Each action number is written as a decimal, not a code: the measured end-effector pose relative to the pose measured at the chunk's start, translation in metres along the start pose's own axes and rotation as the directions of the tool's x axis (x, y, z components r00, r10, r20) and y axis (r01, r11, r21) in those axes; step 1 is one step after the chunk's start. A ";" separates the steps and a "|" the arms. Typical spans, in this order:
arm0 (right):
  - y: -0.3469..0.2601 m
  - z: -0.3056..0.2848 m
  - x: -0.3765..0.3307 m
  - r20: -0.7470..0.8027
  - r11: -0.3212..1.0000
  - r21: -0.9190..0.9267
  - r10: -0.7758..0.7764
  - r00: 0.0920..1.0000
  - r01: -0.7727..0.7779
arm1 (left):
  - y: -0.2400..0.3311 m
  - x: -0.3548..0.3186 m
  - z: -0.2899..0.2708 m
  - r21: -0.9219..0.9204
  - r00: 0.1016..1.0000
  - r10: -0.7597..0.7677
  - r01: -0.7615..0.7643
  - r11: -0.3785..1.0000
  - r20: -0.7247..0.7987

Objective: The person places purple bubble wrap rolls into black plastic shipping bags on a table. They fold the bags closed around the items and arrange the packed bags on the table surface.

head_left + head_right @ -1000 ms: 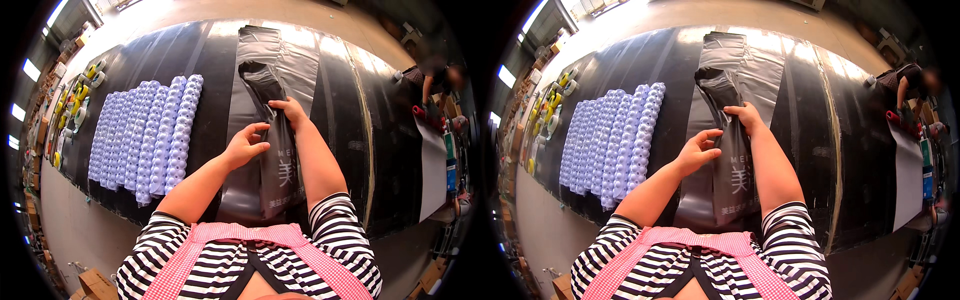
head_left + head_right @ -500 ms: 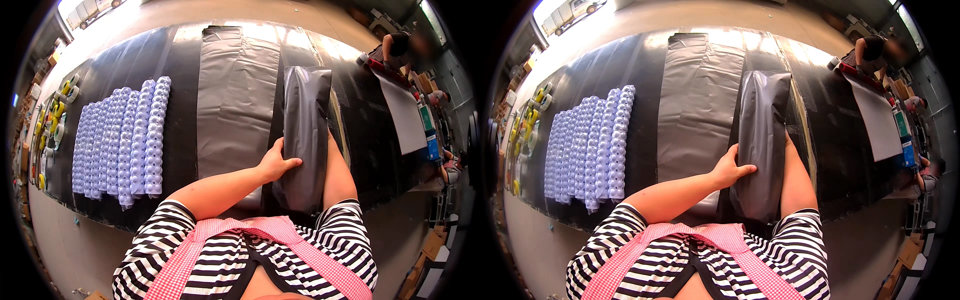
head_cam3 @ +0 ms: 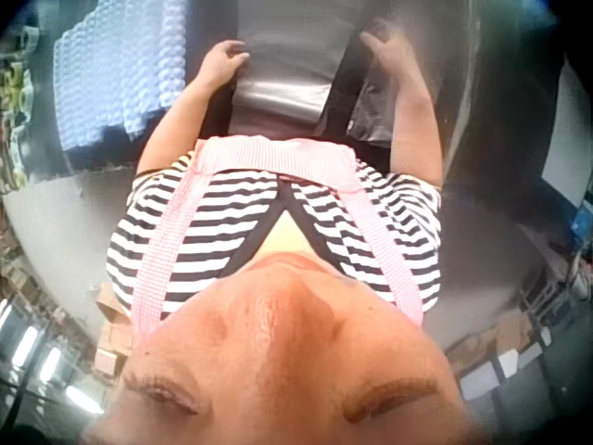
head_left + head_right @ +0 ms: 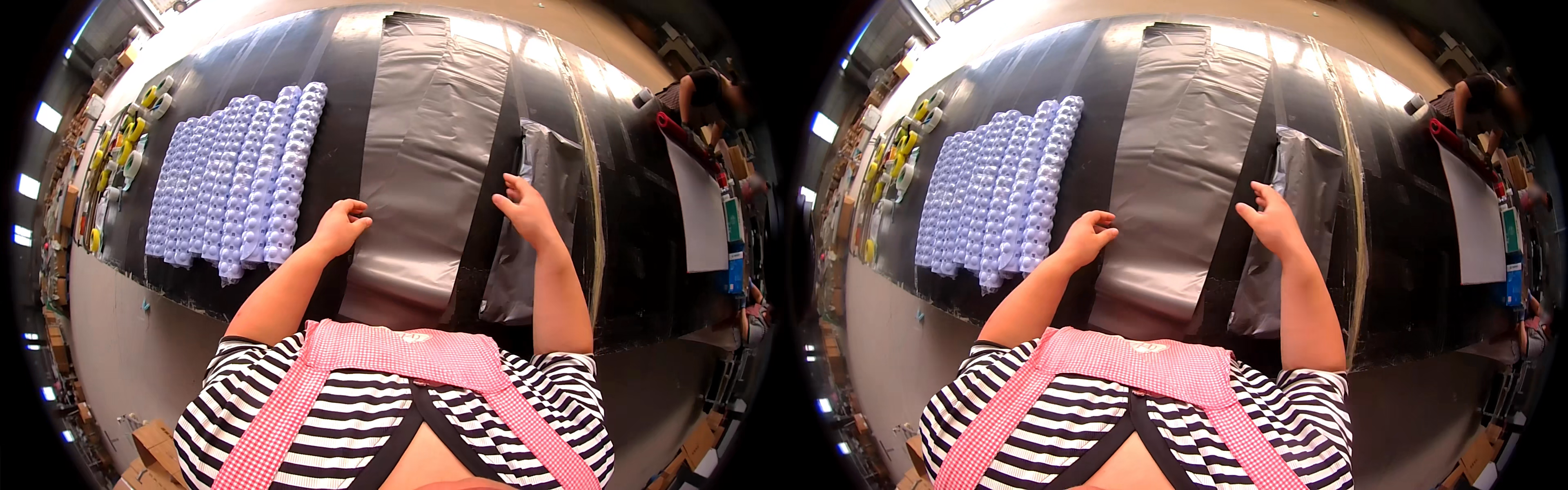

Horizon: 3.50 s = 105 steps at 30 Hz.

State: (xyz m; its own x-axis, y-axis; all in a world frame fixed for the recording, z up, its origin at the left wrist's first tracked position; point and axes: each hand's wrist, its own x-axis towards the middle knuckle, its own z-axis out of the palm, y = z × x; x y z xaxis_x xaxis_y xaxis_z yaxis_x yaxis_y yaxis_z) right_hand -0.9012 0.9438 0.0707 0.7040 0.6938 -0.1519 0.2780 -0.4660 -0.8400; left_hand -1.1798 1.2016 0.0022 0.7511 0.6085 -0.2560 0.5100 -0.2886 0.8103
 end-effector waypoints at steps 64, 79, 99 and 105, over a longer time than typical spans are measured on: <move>-0.057 0.180 0.339 -0.134 0.888 -0.338 -0.375 0.917 0.313 | -0.003 -0.032 0.032 -0.041 0.950 0.143 -0.161 0.986 -0.279; -0.052 0.192 -0.009 0.327 0.630 -0.692 -0.160 0.931 0.351 | -0.022 -0.021 0.045 -0.089 0.905 0.195 -0.246 0.965 -0.379; -0.104 0.260 -0.063 0.378 0.741 0.611 0.035 0.925 -0.278 | -0.051 -0.055 -0.112 -0.972 0.934 0.322 0.087 0.220 0.156; -0.117 0.283 -0.049 0.445 0.248 0.885 -0.203 0.872 -0.394 | -0.045 -0.105 -0.091 -0.956 0.852 0.435 0.247 0.157 0.292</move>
State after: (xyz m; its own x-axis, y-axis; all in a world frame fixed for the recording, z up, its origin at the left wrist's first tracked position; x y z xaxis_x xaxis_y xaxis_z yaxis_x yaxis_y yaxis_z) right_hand -1.1535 1.1196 0.0287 0.2668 0.9441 -0.1936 -0.7865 0.0972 -0.6099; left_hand -1.3200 1.2175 0.0402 0.9840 0.1773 -0.0197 -0.1349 0.8118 0.5682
